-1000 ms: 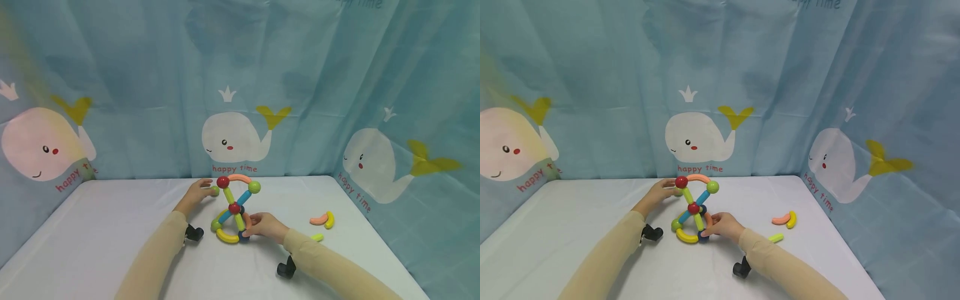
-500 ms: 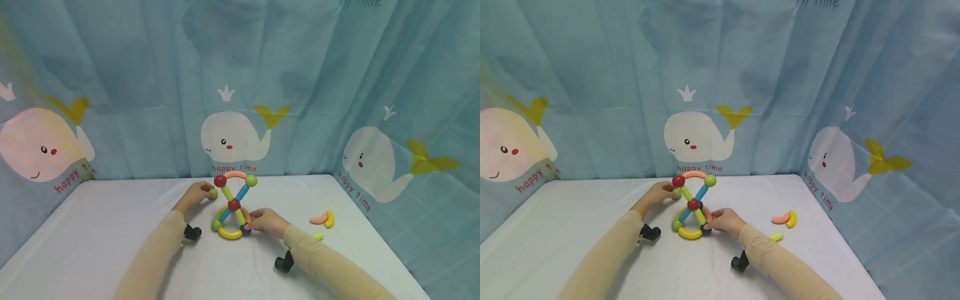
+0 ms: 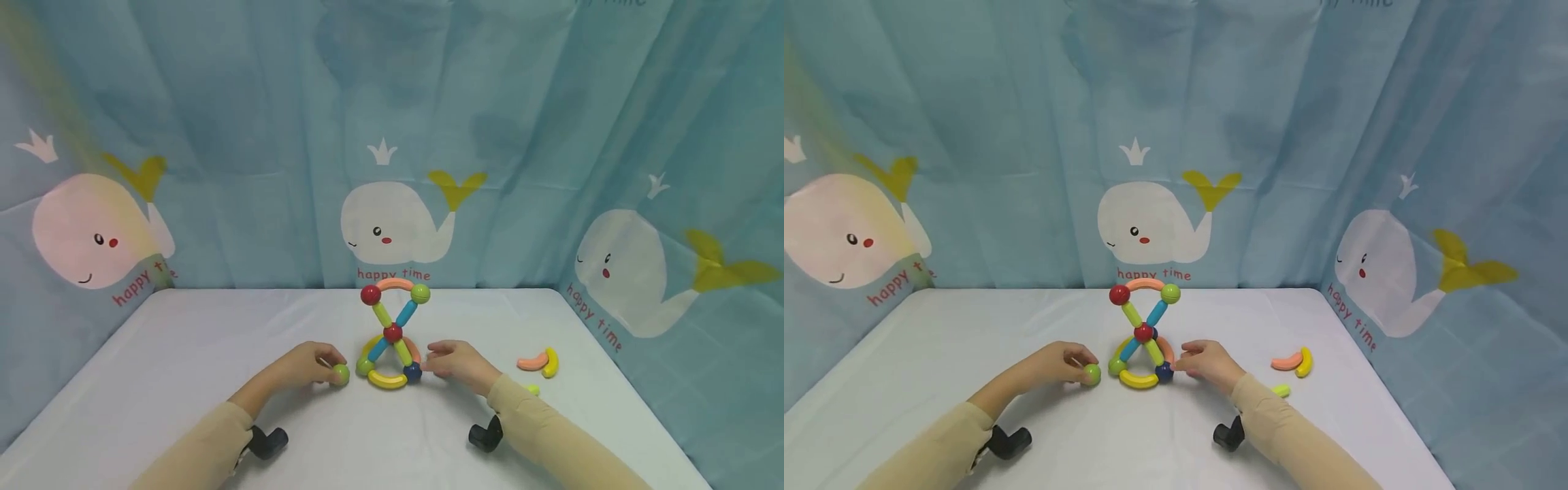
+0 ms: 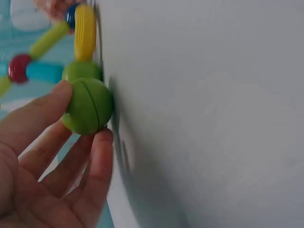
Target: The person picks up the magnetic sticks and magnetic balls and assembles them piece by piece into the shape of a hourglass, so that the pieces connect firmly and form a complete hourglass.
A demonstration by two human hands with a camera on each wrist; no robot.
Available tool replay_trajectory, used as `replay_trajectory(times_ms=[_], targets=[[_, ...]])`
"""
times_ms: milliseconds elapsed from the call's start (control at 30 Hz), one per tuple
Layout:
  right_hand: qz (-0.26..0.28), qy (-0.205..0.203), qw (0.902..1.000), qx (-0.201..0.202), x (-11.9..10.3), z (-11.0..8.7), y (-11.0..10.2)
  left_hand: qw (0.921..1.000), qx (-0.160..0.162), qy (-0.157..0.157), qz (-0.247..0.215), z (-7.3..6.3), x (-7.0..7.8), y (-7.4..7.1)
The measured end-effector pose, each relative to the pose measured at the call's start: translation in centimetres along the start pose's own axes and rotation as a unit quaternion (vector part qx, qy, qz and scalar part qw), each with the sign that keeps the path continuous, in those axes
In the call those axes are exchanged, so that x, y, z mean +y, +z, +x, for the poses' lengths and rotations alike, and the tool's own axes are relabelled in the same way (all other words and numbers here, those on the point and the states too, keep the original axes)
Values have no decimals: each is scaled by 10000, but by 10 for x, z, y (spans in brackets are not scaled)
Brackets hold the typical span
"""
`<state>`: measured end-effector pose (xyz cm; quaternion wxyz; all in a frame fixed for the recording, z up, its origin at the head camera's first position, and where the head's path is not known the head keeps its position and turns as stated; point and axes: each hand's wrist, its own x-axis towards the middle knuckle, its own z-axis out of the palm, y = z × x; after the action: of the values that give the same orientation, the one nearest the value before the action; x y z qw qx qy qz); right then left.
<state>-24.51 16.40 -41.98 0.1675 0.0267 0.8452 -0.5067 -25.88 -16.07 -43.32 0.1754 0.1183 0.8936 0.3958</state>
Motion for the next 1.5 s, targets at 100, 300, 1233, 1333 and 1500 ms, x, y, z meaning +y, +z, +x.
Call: replay_trajectory(times_ms=[100,300,1233,1333,1500], targets=[[-52,-188,9995,260,7,-15,-23,9994,-113,202,-241,-13,4,15],[-280,-261,9963,771,34,-50,-73,9974,-403,298,-511,-27,15,33],[-1835,-315,9819,344,73,-63,-108,9925,824,-133,-893,14,28,28],[-1661,-420,9839,501,65,-58,-96,9933,637,-235,-938,21,25,29],[-844,-570,9883,1136,41,-47,-67,9937,500,-509,-864,22,26,29]])
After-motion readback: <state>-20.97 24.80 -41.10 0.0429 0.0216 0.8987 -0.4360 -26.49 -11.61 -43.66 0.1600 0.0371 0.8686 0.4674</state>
